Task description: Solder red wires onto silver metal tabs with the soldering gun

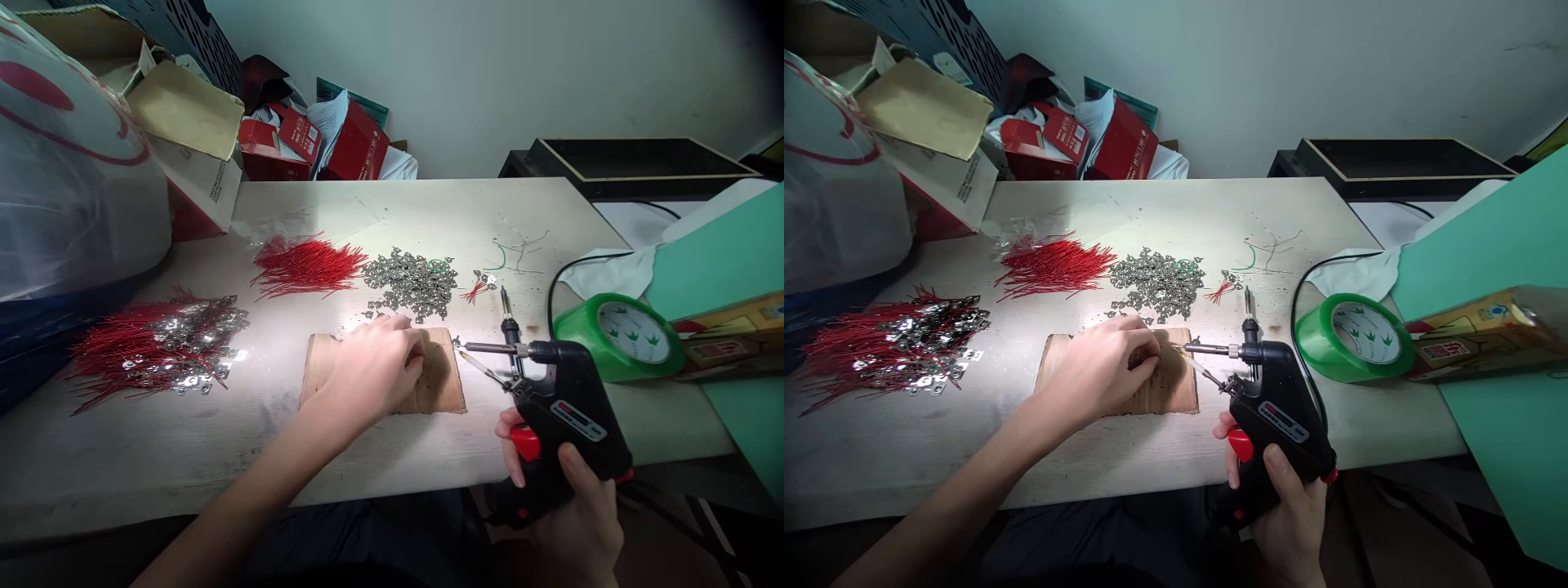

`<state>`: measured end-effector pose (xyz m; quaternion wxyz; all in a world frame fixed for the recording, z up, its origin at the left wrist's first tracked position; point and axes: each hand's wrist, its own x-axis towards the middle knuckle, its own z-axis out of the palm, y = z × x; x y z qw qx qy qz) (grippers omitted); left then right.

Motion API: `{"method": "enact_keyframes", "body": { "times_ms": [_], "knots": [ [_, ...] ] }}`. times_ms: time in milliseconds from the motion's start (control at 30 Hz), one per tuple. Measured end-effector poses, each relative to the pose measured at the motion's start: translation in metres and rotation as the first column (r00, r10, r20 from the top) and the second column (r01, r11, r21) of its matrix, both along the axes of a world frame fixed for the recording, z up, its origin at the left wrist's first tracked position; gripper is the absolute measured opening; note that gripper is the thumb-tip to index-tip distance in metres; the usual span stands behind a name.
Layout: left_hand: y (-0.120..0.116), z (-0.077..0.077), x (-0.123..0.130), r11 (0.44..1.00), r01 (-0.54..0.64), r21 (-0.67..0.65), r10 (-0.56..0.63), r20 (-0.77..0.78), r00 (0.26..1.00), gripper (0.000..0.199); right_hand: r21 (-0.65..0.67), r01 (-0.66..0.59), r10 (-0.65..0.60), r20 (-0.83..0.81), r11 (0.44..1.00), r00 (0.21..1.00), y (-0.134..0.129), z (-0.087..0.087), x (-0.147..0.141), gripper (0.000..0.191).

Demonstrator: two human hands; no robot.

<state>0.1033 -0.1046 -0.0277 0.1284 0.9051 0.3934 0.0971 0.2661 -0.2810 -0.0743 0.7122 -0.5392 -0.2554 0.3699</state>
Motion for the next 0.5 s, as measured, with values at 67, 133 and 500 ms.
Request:
{"method": "enact_keyframes", "body": {
  "times_ms": [67,133,500],
  "knots": [
    [0.000,0.001,-0.002,1.000,-0.015,0.010,0.016,-0.010,1.000,0.014,0.010,-0.001,0.001,0.056,1.000,0.998,0.005,0.004,-0.001,0.039],
    [-0.002,0.003,-0.009,0.996,-0.031,0.085,0.033,-0.017,0.999,0.014,0.016,-0.005,0.004,0.092,1.000,0.996,0.010,0.008,-0.002,0.044],
    [-0.021,-0.022,-0.041,0.993,0.082,0.090,-0.102,0.251,0.963,0.017,-0.006,-0.003,0.003,0.035,1.000,0.999,-0.002,0.003,-0.001,0.030]
  ]
}}
